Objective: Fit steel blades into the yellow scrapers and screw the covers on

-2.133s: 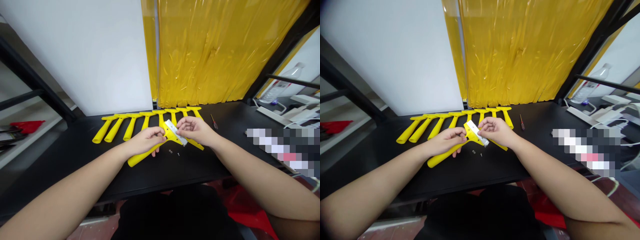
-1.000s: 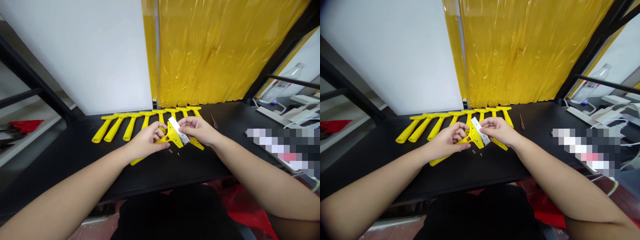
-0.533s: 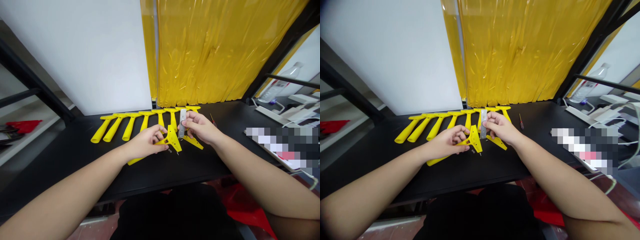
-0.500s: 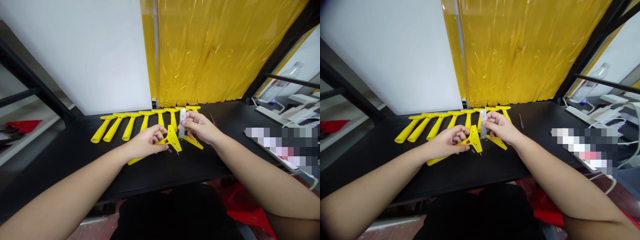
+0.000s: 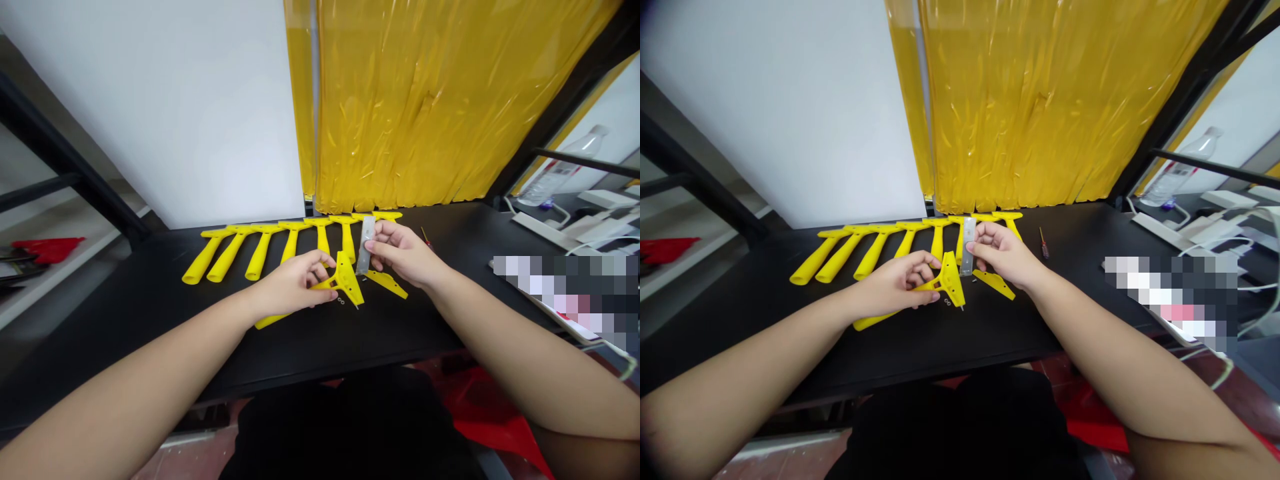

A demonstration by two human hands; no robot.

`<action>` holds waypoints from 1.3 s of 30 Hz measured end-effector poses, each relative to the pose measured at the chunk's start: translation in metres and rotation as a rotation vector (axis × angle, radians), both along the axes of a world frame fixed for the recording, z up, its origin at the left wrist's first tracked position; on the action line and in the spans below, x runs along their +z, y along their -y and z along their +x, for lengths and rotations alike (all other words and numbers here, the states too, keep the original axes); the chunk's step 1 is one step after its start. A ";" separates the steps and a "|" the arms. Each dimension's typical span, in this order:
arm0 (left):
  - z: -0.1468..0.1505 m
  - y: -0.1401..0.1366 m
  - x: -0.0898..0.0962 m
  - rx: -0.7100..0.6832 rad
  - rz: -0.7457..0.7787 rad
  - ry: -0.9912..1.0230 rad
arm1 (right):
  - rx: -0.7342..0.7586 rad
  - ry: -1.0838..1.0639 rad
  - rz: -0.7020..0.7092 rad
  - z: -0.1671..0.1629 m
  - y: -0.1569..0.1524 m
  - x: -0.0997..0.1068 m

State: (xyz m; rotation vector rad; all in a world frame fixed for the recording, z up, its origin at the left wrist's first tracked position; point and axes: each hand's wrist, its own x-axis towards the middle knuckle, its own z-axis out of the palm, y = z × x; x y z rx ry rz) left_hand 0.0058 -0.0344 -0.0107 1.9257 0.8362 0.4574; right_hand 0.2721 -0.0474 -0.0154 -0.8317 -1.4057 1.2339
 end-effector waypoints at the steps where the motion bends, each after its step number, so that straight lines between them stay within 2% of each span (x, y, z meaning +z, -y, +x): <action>1: 0.000 0.000 0.000 -0.002 -0.006 0.001 | 0.000 -0.002 0.001 0.000 0.000 0.000; 6: 0.000 -0.001 -0.001 -0.008 -0.027 0.000 | -0.007 0.047 0.059 0.001 0.001 0.001; 8: 0.000 -0.001 -0.001 -0.007 -0.024 -0.002 | -0.040 0.129 0.177 0.002 0.001 0.001; 12: 0.000 -0.001 0.000 0.000 -0.015 -0.006 | -0.093 0.457 0.537 0.004 0.002 0.001; 14: 0.000 0.000 0.000 0.001 -0.016 -0.002 | -0.057 0.570 0.623 0.004 0.004 0.002; 16: 0.000 0.000 0.000 0.002 -0.021 0.003 | -0.008 0.599 0.641 0.004 0.006 0.003; 21: 0.000 -0.001 -0.001 0.015 -0.023 0.010 | 0.034 0.605 0.578 0.003 0.007 0.001; 33: 0.003 0.000 -0.002 0.077 0.040 0.087 | 0.070 0.465 0.202 -0.002 0.004 -0.009; 39: 0.007 0.003 0.000 0.075 -0.035 0.161 | 0.082 0.243 0.009 -0.007 -0.001 -0.014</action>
